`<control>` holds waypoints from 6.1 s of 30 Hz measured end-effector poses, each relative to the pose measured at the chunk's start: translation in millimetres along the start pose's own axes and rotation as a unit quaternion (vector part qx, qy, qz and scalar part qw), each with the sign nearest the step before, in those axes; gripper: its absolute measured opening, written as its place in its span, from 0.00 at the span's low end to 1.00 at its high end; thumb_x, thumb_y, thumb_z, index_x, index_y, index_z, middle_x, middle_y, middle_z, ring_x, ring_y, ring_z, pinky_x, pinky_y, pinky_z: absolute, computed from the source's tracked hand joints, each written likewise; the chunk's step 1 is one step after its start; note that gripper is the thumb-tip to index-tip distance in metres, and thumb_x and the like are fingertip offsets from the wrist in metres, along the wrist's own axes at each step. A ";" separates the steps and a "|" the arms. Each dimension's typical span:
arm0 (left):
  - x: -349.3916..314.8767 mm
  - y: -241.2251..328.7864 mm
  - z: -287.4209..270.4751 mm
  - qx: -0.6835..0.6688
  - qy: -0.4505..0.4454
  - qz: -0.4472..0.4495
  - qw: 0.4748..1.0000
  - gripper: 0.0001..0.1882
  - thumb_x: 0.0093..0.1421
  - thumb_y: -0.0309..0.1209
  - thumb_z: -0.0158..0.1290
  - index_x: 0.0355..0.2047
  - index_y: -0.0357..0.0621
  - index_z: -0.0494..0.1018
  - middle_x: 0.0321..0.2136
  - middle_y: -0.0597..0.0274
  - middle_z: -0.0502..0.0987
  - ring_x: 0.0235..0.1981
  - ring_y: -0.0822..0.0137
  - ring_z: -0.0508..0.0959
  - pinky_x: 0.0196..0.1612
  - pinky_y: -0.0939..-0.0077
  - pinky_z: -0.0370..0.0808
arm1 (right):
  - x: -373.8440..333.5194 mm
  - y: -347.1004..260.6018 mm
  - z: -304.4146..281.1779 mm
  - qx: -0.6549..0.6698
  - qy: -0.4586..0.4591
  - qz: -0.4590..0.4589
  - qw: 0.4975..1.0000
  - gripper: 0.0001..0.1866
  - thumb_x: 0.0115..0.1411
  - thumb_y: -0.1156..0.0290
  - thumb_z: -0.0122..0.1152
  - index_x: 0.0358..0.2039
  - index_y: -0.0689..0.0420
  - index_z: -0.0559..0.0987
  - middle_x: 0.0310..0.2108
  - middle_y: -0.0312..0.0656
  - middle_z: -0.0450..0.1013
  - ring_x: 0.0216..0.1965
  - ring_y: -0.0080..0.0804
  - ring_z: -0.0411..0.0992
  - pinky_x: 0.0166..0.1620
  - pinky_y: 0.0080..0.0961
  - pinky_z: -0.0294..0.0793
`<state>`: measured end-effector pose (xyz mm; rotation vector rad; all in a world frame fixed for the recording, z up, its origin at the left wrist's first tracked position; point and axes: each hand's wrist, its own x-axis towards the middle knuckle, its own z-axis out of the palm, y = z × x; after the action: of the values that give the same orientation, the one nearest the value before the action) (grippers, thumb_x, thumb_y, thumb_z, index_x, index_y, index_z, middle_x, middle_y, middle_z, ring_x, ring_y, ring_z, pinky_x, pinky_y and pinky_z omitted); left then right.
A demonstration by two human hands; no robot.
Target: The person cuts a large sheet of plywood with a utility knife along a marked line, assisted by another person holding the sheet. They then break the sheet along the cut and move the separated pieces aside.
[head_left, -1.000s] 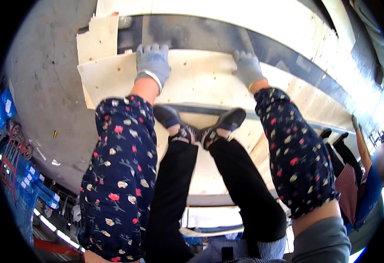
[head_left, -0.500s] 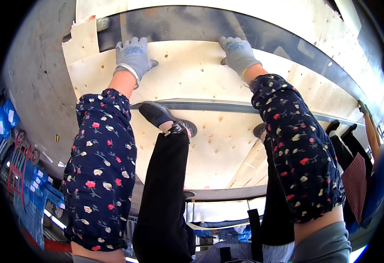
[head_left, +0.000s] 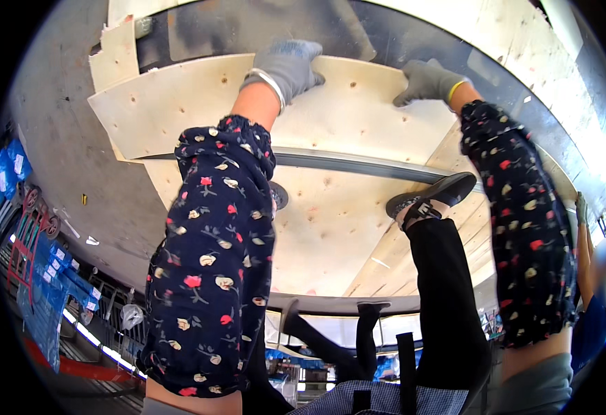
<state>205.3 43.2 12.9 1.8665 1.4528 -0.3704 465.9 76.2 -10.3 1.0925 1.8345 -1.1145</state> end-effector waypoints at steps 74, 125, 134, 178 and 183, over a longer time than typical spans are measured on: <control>-160.0 289.7 -31.7 0.274 -0.137 0.124 0.944 0.29 0.57 0.28 0.48 0.58 0.29 0.58 0.57 0.43 0.65 0.55 0.52 0.70 0.53 0.67 0.71 | -343.2 69.0 136.2 -0.063 0.284 0.078 0.953 0.22 0.55 0.71 0.52 0.50 0.66 0.70 0.48 0.52 0.70 0.49 0.42 0.71 0.45 0.29 0.73; -230.1 389.2 -137.9 0.223 0.057 0.163 0.960 0.12 0.52 0.25 0.50 0.39 0.42 0.69 0.28 0.58 0.74 0.29 0.58 0.78 0.27 0.62 0.73 | -462.7 82.4 58.0 0.047 0.427 0.171 0.887 0.09 0.48 0.70 0.56 0.33 0.51 0.74 0.31 0.38 0.71 0.31 0.33 0.72 0.33 0.27 0.73; -254.3 417.4 -161.8 0.418 -0.006 0.316 0.852 0.18 0.50 0.30 0.52 0.43 0.39 0.69 0.44 0.49 0.70 0.43 0.56 0.71 0.42 0.65 0.70 | -464.6 56.0 149.6 0.123 0.510 0.139 0.840 0.11 0.51 0.71 0.55 0.37 0.55 0.71 0.36 0.40 0.67 0.41 0.35 0.70 0.38 0.24 0.74; -315.4 416.5 -120.4 0.016 0.006 0.170 0.985 0.12 0.51 0.30 0.56 0.35 0.41 0.71 0.27 0.49 0.74 0.30 0.48 0.76 0.33 0.57 0.72 | -561.5 -86.7 216.3 0.820 0.303 0.290 0.390 0.42 0.51 0.50 0.64 0.57 0.65 0.59 0.54 0.59 0.62 0.55 0.54 0.63 0.54 0.43 0.66; -323.3 471.1 -168.1 0.238 0.090 0.221 0.942 0.13 0.46 0.29 0.58 0.33 0.49 0.70 0.30 0.60 0.71 0.34 0.60 0.74 0.34 0.66 0.73 | -519.6 -185.7 236.0 0.997 -0.014 0.072 0.020 0.56 0.53 0.35 0.57 0.67 0.57 0.44 0.65 0.57 0.50 0.65 0.47 0.53 0.65 0.40 0.57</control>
<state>503.4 -116.2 503.2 2.6061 1.0631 -0.3569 530.3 -342.3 415.0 -1.0535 1.1577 1.7862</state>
